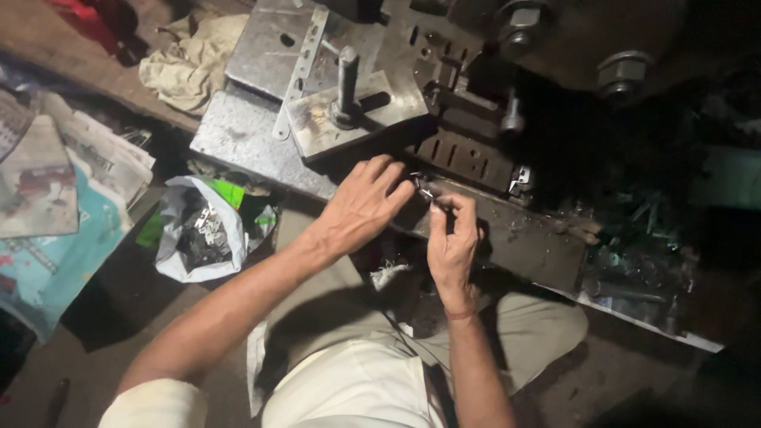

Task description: The person sits on the floor and repeatedly places small metal pieces into a press machine, activates the press, and removes the processed pieces. The person handles the metal pieces one at a time and places the finished items into a nearby bag.

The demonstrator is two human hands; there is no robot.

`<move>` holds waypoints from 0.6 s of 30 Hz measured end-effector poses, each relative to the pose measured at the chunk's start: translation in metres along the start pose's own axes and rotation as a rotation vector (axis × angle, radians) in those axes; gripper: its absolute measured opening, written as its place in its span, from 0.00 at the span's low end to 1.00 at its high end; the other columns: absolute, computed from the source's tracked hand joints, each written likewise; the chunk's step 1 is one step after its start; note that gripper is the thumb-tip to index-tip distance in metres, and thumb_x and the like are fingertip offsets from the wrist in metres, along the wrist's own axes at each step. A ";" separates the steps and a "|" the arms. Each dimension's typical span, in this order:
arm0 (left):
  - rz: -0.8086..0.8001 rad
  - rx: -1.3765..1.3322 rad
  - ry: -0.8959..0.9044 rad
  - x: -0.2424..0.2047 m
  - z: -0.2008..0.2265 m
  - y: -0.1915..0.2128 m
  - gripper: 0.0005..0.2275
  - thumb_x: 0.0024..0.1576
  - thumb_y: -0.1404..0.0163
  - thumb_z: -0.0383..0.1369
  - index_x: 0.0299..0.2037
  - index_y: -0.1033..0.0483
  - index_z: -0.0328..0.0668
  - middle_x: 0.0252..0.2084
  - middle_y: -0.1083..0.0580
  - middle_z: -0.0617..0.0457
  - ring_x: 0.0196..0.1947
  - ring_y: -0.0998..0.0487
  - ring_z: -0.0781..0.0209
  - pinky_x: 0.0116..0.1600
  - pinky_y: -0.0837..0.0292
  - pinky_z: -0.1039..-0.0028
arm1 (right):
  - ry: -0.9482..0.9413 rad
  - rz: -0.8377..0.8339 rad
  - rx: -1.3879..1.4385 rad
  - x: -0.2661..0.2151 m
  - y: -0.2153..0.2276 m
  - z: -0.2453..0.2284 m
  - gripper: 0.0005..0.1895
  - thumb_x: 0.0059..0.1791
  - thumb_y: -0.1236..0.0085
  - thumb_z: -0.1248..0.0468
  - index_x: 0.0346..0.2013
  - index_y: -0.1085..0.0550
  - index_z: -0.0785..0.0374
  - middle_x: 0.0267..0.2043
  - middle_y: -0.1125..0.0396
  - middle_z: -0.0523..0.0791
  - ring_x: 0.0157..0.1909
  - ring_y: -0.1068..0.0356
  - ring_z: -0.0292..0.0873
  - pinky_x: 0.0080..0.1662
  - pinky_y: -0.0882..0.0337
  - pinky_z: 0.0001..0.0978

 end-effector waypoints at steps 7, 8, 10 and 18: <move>0.004 -0.161 0.102 -0.014 -0.004 0.006 0.09 0.55 0.48 0.27 0.45 0.29 0.36 0.43 0.29 0.45 0.42 0.27 0.49 0.48 0.29 0.64 | -0.012 0.170 -0.010 -0.011 -0.008 0.005 0.07 0.55 0.44 0.72 0.47 0.30 0.69 0.43 0.31 0.47 0.42 0.31 0.39 0.47 0.29 0.30; -0.008 -0.225 0.176 -0.023 -0.007 0.010 0.09 0.56 0.47 0.27 0.45 0.28 0.36 0.41 0.29 0.45 0.42 0.26 0.48 0.48 0.29 0.64 | -0.039 0.188 0.052 -0.010 -0.007 0.010 0.07 0.56 0.45 0.72 0.48 0.31 0.69 0.43 0.32 0.46 0.42 0.32 0.38 0.47 0.29 0.28; 0.159 -0.529 0.399 -0.061 -0.010 0.022 0.09 0.58 0.46 0.25 0.48 0.26 0.34 0.43 0.26 0.45 0.43 0.22 0.51 0.48 0.26 0.69 | -0.124 0.167 0.091 -0.012 -0.006 0.024 0.07 0.57 0.47 0.72 0.49 0.32 0.69 0.42 0.32 0.46 0.42 0.32 0.37 0.44 0.30 0.26; 0.444 -0.386 1.310 -0.347 -0.102 0.021 0.09 0.59 0.42 0.29 0.45 0.20 0.33 0.39 0.19 0.47 0.38 0.21 0.63 0.45 0.26 0.71 | 0.162 0.161 0.275 -0.023 -0.001 0.044 0.09 0.62 0.44 0.75 0.53 0.35 0.72 0.54 0.32 0.52 0.53 0.28 0.43 0.55 0.25 0.30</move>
Point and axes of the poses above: each hand's wrist, its own x-axis towards the middle knuckle, its own y-axis out of the back of the hand, z = x × y, the point moved 2 cm from there along x, towards the middle knuckle
